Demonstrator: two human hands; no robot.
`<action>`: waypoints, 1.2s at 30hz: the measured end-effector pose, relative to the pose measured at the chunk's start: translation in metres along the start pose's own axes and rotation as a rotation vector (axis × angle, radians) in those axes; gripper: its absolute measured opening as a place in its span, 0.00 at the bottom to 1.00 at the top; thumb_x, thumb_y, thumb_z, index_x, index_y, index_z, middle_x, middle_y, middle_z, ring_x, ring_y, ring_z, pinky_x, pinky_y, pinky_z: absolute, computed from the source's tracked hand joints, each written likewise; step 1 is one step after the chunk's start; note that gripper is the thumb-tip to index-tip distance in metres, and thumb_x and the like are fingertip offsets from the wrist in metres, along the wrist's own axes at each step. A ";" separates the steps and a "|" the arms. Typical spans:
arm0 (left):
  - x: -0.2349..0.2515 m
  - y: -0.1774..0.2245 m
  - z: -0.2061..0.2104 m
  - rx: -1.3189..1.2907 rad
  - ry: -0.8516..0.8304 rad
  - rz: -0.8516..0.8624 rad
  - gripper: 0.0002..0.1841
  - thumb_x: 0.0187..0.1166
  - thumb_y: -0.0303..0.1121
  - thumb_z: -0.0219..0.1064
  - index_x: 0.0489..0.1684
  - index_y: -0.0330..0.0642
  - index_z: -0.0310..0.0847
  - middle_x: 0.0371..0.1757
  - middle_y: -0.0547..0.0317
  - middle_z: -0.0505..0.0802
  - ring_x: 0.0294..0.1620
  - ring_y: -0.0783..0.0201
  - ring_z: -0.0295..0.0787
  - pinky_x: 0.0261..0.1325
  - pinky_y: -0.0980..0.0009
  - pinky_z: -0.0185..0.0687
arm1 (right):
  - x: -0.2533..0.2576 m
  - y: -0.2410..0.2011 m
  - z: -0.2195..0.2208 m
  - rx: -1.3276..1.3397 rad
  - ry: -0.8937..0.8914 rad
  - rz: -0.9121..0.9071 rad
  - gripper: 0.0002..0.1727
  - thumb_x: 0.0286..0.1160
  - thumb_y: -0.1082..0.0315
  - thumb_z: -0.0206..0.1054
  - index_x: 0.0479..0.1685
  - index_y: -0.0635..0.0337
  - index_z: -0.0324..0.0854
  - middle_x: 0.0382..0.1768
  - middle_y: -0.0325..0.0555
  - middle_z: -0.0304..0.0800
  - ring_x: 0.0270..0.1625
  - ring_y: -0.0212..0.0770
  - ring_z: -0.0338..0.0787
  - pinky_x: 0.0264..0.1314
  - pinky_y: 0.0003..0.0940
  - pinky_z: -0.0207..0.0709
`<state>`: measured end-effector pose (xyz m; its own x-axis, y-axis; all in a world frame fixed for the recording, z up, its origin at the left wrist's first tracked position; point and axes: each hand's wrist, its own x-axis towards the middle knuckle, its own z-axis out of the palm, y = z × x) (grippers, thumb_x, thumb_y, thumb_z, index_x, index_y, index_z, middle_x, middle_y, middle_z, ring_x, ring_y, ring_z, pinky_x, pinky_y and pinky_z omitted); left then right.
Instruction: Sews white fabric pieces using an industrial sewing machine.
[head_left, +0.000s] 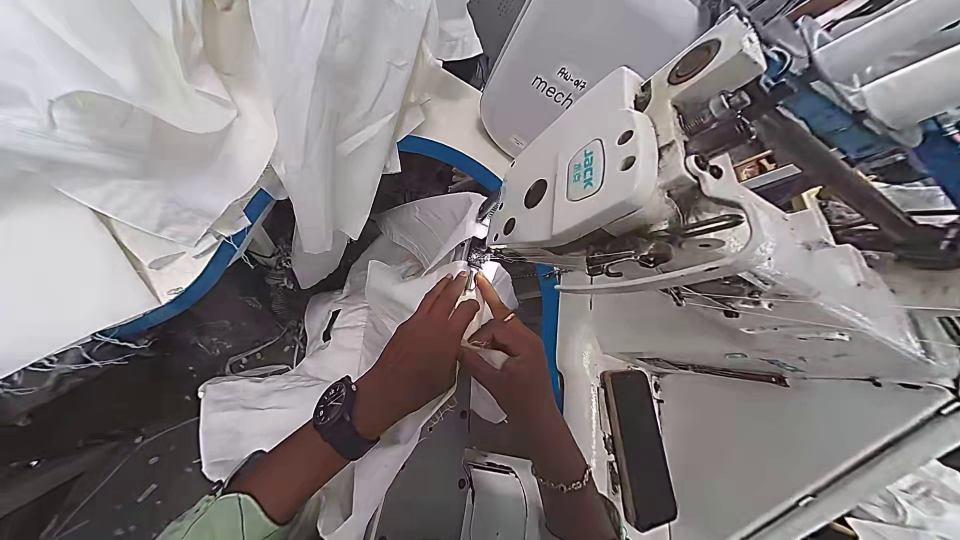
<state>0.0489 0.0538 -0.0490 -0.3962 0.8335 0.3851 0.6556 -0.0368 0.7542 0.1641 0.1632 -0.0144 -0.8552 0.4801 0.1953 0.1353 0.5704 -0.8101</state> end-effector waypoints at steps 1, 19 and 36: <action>0.001 0.001 0.000 0.003 -0.005 -0.007 0.21 0.64 0.17 0.64 0.60 0.31 0.81 0.78 0.31 0.80 0.81 0.33 0.75 0.72 0.48 0.80 | 0.000 0.000 0.000 0.025 -0.013 0.016 0.12 0.60 0.66 0.76 0.20 0.65 0.84 0.73 0.66 0.81 0.40 0.14 0.83 0.42 0.11 0.75; -0.044 0.060 -0.054 -0.099 -0.330 -0.459 0.26 0.77 0.30 0.70 0.72 0.23 0.75 0.59 0.29 0.89 0.61 0.34 0.88 0.65 0.39 0.78 | -0.097 -0.033 -0.037 -0.561 -0.191 0.327 0.12 0.69 0.68 0.72 0.30 0.73 0.87 0.25 0.58 0.87 0.32 0.57 0.88 0.37 0.58 0.78; -0.064 0.038 -0.054 -0.304 -0.277 -0.252 0.17 0.87 0.29 0.57 0.64 0.27 0.85 0.32 0.35 0.93 0.34 0.38 0.92 0.43 0.41 0.83 | -0.077 -0.145 0.015 -0.927 -0.398 0.238 0.14 0.76 0.63 0.66 0.32 0.66 0.89 0.21 0.56 0.88 0.27 0.60 0.92 0.25 0.56 0.80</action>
<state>0.0644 -0.0306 -0.0167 -0.3054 0.9511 0.0458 0.3273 0.0597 0.9430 0.2029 0.0338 0.0801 -0.8363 0.4889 -0.2480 0.5105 0.8594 -0.0272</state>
